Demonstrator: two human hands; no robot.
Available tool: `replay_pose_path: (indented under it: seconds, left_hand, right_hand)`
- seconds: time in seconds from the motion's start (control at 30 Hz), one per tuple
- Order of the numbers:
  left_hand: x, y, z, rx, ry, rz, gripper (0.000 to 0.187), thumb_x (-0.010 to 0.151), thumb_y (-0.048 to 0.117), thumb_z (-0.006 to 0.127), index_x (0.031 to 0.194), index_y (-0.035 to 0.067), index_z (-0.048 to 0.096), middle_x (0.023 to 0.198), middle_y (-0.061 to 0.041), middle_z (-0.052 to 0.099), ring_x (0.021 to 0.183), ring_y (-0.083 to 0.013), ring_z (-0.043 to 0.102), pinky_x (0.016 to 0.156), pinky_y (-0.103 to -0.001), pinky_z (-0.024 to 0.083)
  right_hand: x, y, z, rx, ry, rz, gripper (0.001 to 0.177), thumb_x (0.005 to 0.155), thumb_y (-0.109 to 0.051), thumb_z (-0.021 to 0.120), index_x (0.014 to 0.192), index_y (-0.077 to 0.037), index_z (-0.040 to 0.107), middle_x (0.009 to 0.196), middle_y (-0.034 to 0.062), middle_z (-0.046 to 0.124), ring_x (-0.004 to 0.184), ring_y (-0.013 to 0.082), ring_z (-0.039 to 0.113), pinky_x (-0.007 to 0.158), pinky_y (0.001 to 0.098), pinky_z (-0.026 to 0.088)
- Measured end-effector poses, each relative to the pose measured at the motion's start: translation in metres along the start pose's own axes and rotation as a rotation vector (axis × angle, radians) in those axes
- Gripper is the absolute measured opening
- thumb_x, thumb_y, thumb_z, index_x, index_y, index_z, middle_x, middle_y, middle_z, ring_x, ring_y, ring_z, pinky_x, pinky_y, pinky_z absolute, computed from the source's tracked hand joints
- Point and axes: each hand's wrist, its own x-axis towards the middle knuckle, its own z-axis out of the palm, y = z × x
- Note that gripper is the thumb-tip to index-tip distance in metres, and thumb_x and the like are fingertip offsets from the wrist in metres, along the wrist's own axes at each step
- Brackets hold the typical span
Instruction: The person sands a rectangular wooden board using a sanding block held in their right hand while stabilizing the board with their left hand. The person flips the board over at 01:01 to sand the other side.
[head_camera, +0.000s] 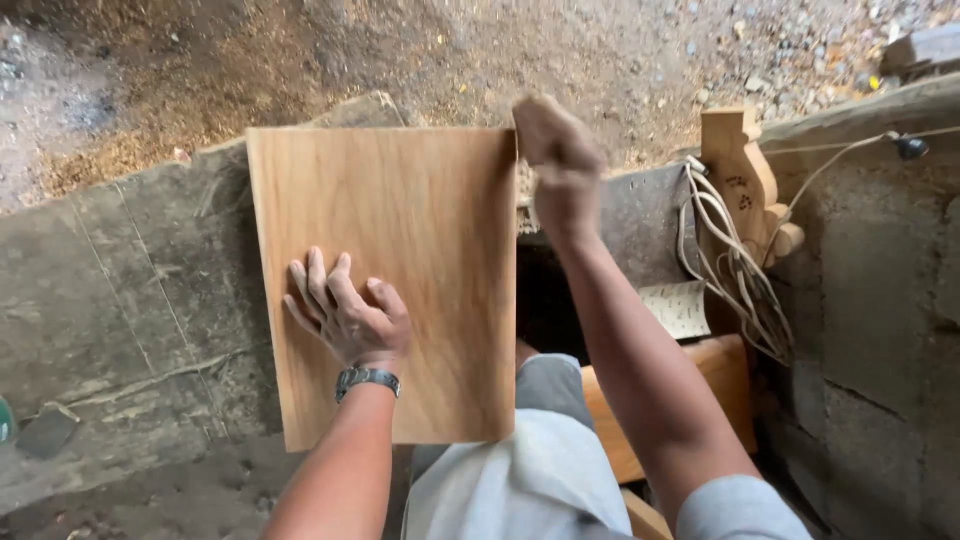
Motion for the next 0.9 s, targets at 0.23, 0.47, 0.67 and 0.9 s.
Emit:
replay_pose_path:
  seconds: [0.23, 0.47, 0.67, 0.9]
  left_hand:
    - [-0.002, 0.002, 0.001, 0.023, 0.017, 0.004, 0.051, 0.093, 0.022, 0.074, 0.143, 0.010, 0.081, 0.169, -0.018, 0.072, 0.170, -0.0474, 0.058, 0.136, -0.065, 0.037]
    - [-0.002, 0.003, 0.000, 0.007, 0.004, -0.020, 0.052, 0.093, 0.022, 0.076, 0.143, 0.011, 0.080, 0.171, -0.017, 0.071, 0.170, -0.0473, 0.057, 0.137, -0.066, 0.035]
    - [-0.001, 0.005, -0.001, -0.008, 0.000, -0.034, 0.050, 0.094, 0.024, 0.074, 0.142, 0.010, 0.080, 0.171, -0.017, 0.071, 0.170, -0.0488, 0.058, 0.140, -0.069, 0.032]
    - [0.004, 0.014, -0.012, -0.072, -0.115, -0.129, 0.049, 0.101, 0.020, 0.069, 0.147, 0.005, 0.077, 0.178, -0.025, 0.067, 0.178, -0.0524, 0.047, 0.142, -0.085, 0.025]
  right_hand:
    - [-0.061, 0.035, -0.033, 0.802, 0.204, 0.561, 0.041, 0.121, 0.000, 0.065, 0.160, 0.003, 0.074, 0.136, 0.0258, 0.083, 0.102, 0.0369, 0.089, 0.085, 0.0659, 0.080]
    - [-0.076, 0.005, -0.016, 0.754, 0.206, 0.706, 0.058, 0.108, 0.001, 0.094, 0.162, 0.002, 0.074, 0.128, 0.0230, 0.076, 0.104, 0.0339, 0.084, 0.085, 0.0631, 0.080]
    - [-0.080, 0.110, -0.085, 0.790, 0.055, 0.595, 0.019, 0.106, -0.015, 0.096, 0.122, -0.007, 0.089, 0.103, 0.0036, 0.076, 0.095, 0.0130, 0.070, 0.086, 0.0389, 0.061]
    - [-0.122, 0.251, -0.328, 1.391, -0.241, 0.408, 0.038, 0.090, -0.040, 0.098, 0.120, -0.025, 0.081, 0.121, -0.0051, 0.073, 0.121, 0.0128, 0.068, 0.124, 0.0472, 0.046]
